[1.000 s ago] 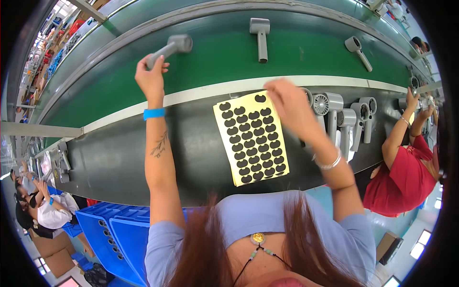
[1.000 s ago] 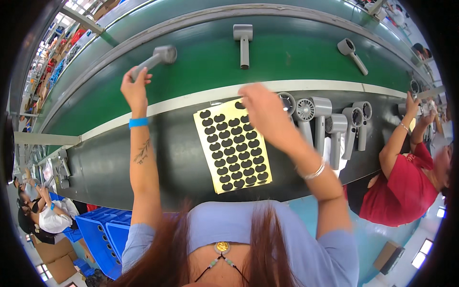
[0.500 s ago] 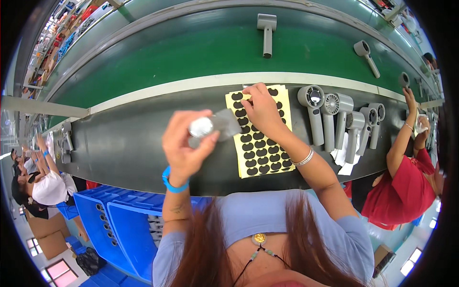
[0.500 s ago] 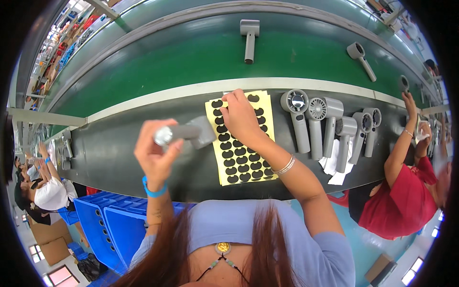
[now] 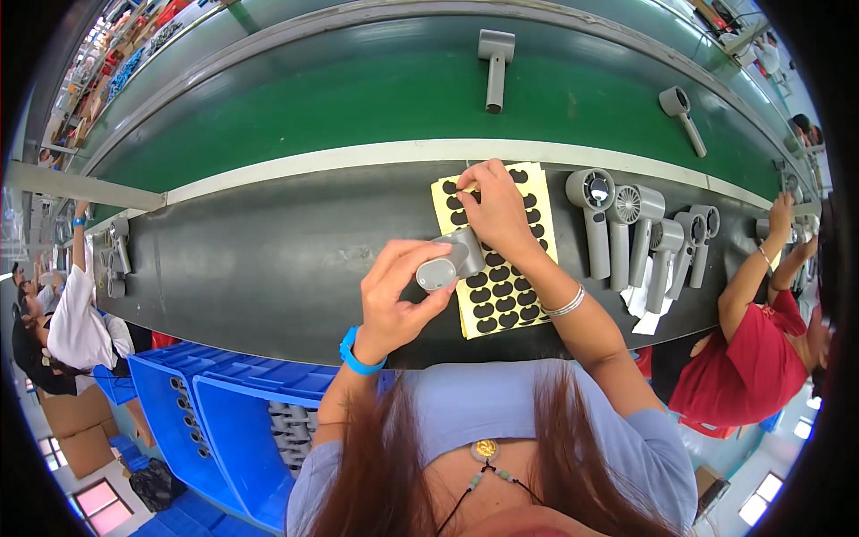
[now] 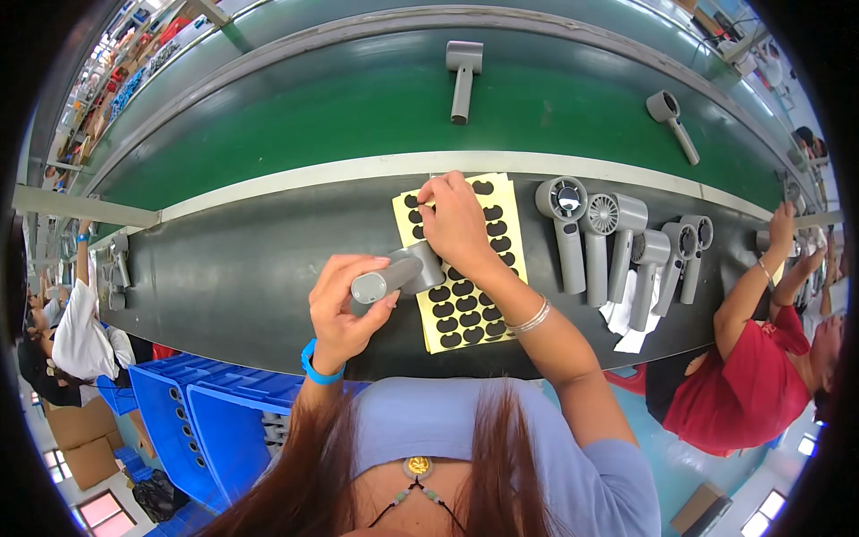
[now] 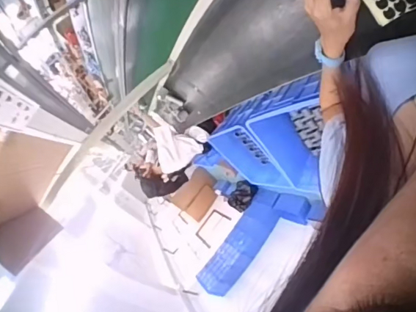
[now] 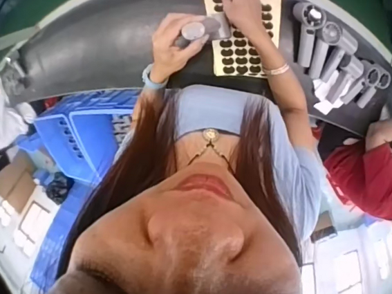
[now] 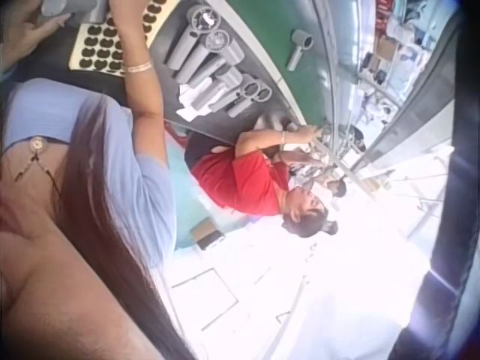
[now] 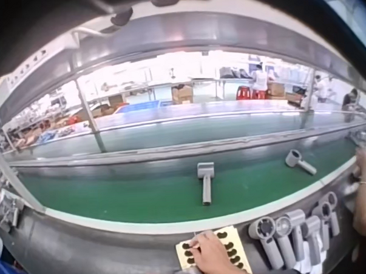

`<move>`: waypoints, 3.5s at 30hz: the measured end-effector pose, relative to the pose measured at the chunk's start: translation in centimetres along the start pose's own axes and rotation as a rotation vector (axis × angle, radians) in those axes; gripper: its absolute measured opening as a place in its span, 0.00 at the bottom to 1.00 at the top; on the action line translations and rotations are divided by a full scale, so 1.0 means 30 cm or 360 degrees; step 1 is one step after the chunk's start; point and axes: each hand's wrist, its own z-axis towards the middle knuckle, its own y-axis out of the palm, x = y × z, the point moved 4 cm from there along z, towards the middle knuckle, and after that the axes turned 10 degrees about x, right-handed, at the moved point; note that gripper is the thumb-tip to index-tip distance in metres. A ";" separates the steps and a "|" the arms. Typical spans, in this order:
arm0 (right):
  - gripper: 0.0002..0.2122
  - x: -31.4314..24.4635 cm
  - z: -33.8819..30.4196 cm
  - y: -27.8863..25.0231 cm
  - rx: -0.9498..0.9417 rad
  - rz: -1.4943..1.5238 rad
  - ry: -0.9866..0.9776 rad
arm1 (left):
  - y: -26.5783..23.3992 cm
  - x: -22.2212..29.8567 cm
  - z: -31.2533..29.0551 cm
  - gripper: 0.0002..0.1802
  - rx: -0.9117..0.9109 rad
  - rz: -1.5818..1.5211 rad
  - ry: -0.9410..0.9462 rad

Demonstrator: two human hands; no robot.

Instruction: The person peels adhesive pads from a sheet by hand, attaches them to the base of handheld fan casings, and places the assembled parts onto the conveyor belt.

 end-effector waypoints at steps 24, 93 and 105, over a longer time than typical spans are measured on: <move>0.16 -0.170 -0.168 -0.566 0.0264 0.0918 0.0348 | 0.188 0.082 0.043 0.24 -0.0249 -0.0143 0.0007; 0.15 -0.192 -0.201 -0.504 0.0011 0.1149 0.0504 | 0.223 0.097 -0.012 0.20 -0.0369 -0.0832 -0.0573; 0.15 -0.194 -0.198 -0.506 0.0009 0.1150 0.0523 | 0.228 0.085 -0.017 0.19 -0.0318 -0.0871 -0.0566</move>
